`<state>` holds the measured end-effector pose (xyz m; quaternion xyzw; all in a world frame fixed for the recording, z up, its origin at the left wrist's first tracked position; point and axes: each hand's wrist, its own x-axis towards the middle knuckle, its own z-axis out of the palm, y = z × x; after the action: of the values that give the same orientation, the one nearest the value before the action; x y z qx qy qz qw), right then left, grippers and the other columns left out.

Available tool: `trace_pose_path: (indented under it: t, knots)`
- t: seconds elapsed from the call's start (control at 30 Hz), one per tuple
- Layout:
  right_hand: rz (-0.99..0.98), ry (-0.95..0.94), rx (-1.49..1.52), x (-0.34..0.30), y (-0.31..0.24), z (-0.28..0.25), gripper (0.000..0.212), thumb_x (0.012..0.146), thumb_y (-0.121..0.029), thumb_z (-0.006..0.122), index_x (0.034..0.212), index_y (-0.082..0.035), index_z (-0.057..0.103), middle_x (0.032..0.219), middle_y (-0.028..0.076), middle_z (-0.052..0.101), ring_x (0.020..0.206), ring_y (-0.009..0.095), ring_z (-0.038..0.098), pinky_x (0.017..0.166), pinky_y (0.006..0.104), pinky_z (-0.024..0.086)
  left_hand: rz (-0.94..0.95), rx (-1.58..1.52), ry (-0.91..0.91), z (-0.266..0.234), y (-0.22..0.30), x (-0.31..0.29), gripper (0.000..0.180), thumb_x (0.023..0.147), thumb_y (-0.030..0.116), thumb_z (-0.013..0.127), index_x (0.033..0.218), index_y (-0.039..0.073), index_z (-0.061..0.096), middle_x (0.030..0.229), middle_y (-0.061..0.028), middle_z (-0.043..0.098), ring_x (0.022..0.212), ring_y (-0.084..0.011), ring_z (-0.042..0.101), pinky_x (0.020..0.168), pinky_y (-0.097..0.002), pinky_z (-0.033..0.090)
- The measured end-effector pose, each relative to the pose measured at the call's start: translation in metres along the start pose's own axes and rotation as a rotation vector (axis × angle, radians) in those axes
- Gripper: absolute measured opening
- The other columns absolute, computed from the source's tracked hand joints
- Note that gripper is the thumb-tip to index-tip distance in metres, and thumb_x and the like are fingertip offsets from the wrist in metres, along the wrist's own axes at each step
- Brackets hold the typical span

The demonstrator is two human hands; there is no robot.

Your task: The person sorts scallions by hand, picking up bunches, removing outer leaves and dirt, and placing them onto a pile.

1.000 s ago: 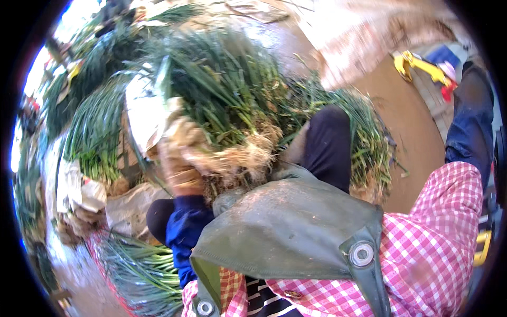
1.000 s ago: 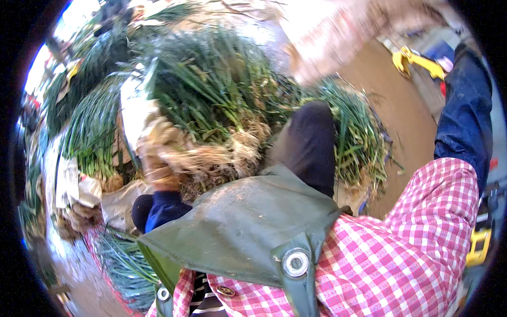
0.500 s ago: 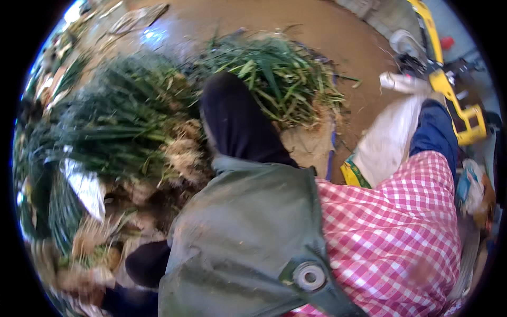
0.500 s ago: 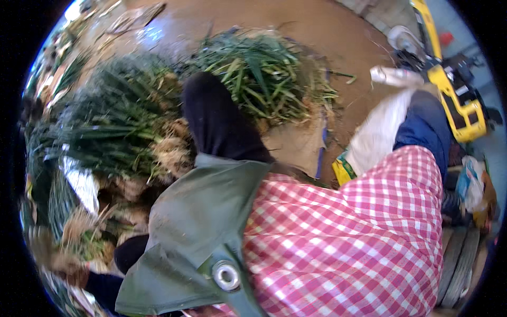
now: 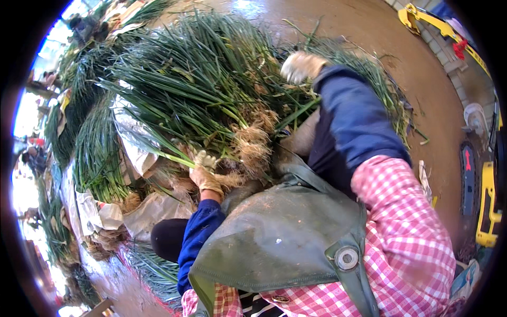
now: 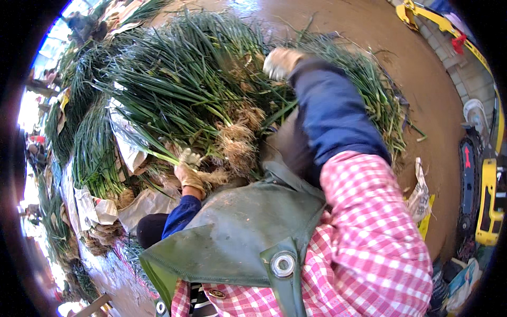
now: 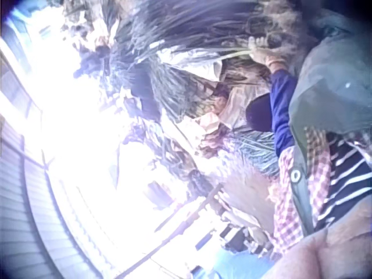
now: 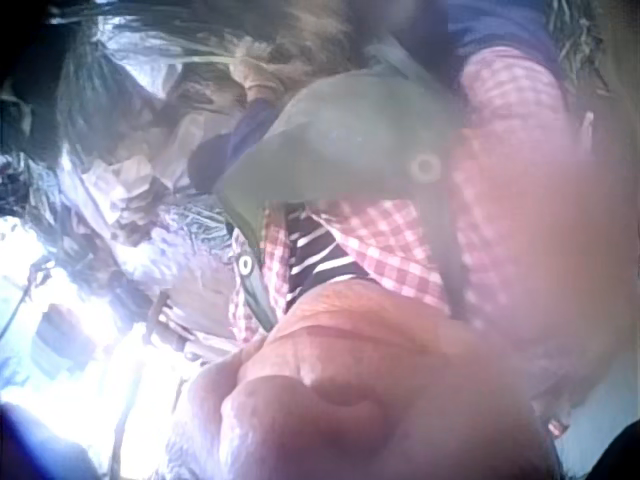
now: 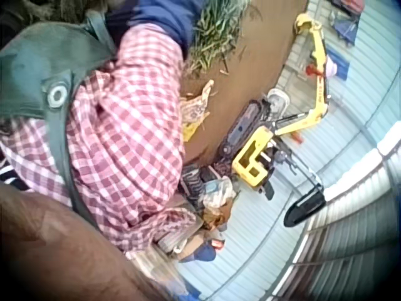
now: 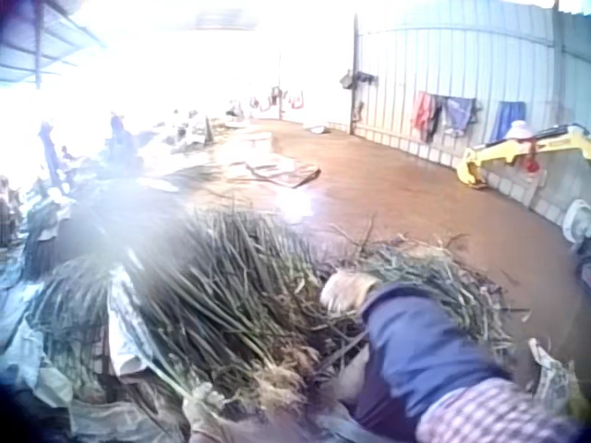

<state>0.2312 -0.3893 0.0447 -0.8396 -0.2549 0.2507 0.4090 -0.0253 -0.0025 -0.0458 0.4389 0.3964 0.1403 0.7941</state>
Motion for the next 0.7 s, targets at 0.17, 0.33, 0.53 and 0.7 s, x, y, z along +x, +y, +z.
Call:
trace_pose_path:
  t: [0.17, 0.33, 0.53, 0.7]
  knots:
    - [0.501, 0.253, -0.171, 0.013, 0.161, 0.132, 0.037, 0.090, -0.040, 0.051, 0.085, -0.006, 0.067, 0.075, 0.016, 0.062, 0.068, 0.028, 0.059, 0.062, 0.0446, 0.045, -0.246, 0.261, -0.088, 0.004, -0.115, 0.055, 0.024, 0.090, 0.031, 0.042, 0.091, 0.011, 0.056, 0.082, -0.0067, 0.056, 0.086, -0.0245, 0.053, 0.075, -0.0418, 0.042]
    - [0.685, 0.154, -0.125, 0.043, 0.109, 0.246, 0.039, 0.090, -0.042, 0.050, 0.091, -0.006, 0.064, 0.078, 0.017, 0.062, 0.071, 0.029, 0.060, 0.064, 0.0453, 0.046, -0.397, 0.129, -0.111, -0.026, -0.126, 0.066, 0.014, 0.080, 0.015, 0.055, 0.084, 0.002, 0.056, 0.072, -0.0055, 0.055, 0.059, -0.0220, 0.051, 0.058, -0.0321, 0.043]
    - [0.713, 0.176, -0.081, 0.044, 0.104, 0.245, 0.042, 0.090, -0.045, 0.050, 0.099, -0.006, 0.061, 0.083, 0.018, 0.063, 0.074, 0.031, 0.061, 0.067, 0.0461, 0.048, -0.601, -0.220, -0.244, 0.017, -0.135, 0.066, 0.014, 0.084, 0.017, 0.053, 0.088, 0.004, 0.057, 0.082, -0.0077, 0.058, 0.072, -0.0223, 0.055, 0.069, -0.0333, 0.046]
    - [0.647, 0.201, 0.053, 0.051, 0.101, 0.233, 0.046, 0.090, -0.047, 0.049, 0.105, -0.005, 0.058, 0.087, 0.019, 0.063, 0.077, 0.032, 0.061, 0.070, 0.0467, 0.049, -0.623, -0.384, -0.323, 0.060, -0.087, 0.039, 0.013, 0.085, 0.017, 0.053, 0.090, 0.006, 0.057, 0.089, -0.0097, 0.061, 0.080, -0.0223, 0.059, 0.075, -0.0348, 0.048]
